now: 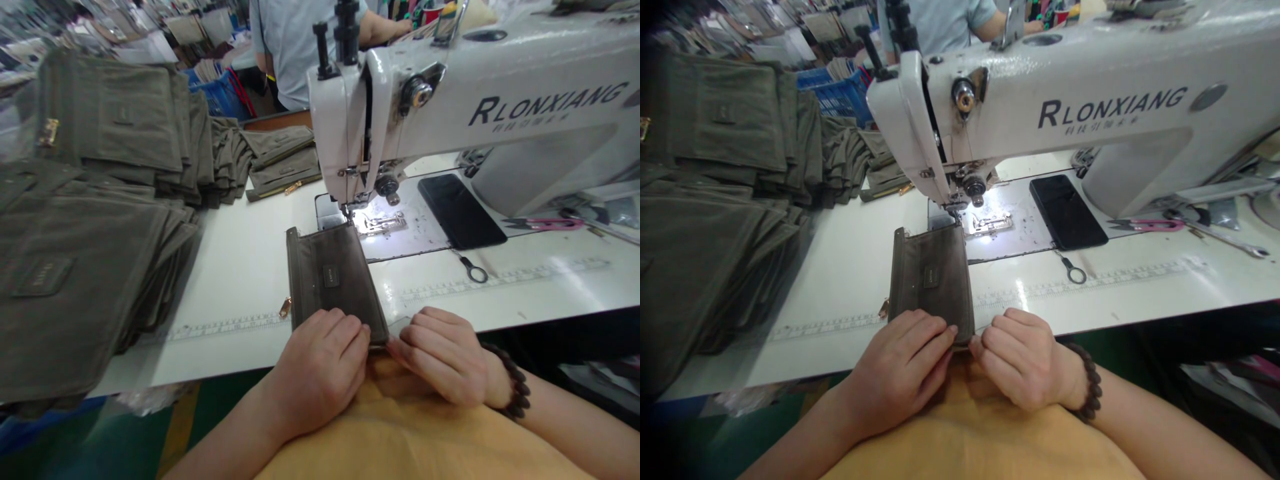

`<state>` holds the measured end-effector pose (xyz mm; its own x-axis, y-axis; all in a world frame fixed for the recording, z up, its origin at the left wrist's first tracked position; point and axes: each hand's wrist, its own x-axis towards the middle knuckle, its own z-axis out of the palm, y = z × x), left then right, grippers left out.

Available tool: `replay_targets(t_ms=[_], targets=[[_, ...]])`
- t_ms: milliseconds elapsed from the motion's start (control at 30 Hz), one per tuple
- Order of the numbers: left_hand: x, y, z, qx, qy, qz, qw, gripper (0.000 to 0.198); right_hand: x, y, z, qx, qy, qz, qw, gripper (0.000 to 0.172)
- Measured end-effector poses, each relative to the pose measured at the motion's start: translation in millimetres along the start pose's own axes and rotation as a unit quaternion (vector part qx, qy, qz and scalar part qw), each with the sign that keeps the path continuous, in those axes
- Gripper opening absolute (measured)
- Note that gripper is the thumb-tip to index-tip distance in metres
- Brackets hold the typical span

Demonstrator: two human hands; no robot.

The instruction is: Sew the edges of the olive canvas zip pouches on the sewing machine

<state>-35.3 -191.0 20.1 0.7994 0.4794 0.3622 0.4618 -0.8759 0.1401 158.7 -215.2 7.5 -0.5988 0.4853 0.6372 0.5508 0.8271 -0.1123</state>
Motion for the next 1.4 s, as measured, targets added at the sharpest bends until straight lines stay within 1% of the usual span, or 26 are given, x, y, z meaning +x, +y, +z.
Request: replay_targets(t_ms=[167, 267, 333, 400, 433, 533, 600, 733, 833, 933, 1033, 1100, 1200, 1333, 1400], targets=[[-2, -2, 0.8, 0.022, 0.019, 0.048, 0.998, 0.015, -2, 0, 0, 0.008, 0.002, 0.012, 1.0, 0.012], [-3, -3, 0.3, 0.015, 0.02, 0.054, 0.998, 0.015, -8, 1, 0, 0.018, 0.005, 0.053, 0.998, 0.008], [-3, -2, -0.2, 0.013, 0.019, 0.054, 0.998, 0.014, -11, 2, 0, 0.017, 0.0, 0.074, 0.997, 0.015], [-1, -1, -0.8, 0.01, 0.022, 0.058, 0.998, 0.014, -10, 3, -1, 0.013, -0.012, 0.068, 0.998, 0.021], [-1, 0, -1.3, 0.009, 0.022, 0.061, 0.998, 0.015, -9, 3, -2, 0.011, -0.02, 0.057, 0.998, 0.021], [1, 1, -3.3, 0.008, 0.023, 0.068, 0.997, 0.017, -3, 3, -4, 0.01, -0.037, 0.026, 0.999, 0.015], [1, 0, -4.7, 0.012, 0.023, 0.055, 0.998, 0.02, 1, 2, -5, 0.01, -0.036, 0.014, 0.999, 0.012], [-5, -5, -7.1, 0.026, 0.041, 0.015, 0.999, 0.026, 7, 0, -6, 0.028, -0.019, 0.027, 0.999, 0.01], [-8, -10, -8.7, 0.008, 0.063, 0.049, 0.997, 0.027, 11, 0, -9, 0.044, -0.015, 0.045, 0.998, 0.011], [-6, -12, -8.7, -0.007, 0.056, 0.095, 0.994, 0.03, 9, 2, -11, 0.058, -0.047, 0.066, 0.995, 0.014], [-2, -12, -4.6, -0.015, 0.024, 0.115, 0.993, 0.032, 2, 4, -9, 0.08, -0.104, 0.077, 0.988, 0.017], [-1, -14, 0.3, -0.015, 0.005, 0.12, 0.993, 0.033, -3, 7, -4, 0.09, -0.139, 0.087, 0.982, 0.017], [-1, -19, 7.8, -0.005, -0.016, 0.121, 0.993, 0.031, -5, 10, 5, 0.092, -0.174, 0.098, 0.976, 0.018], [0, -30, 13.8, 0.013, -0.03, 0.112, 0.993, 0.03, 0, 16, 13, 0.067, -0.202, 0.105, 0.971, 0.017], [2, -36, 15.2, 0.015, -0.029, 0.107, 0.994, 0.03, 5, 19, 13, 0.05, -0.22, 0.093, 0.97, 0.017]])
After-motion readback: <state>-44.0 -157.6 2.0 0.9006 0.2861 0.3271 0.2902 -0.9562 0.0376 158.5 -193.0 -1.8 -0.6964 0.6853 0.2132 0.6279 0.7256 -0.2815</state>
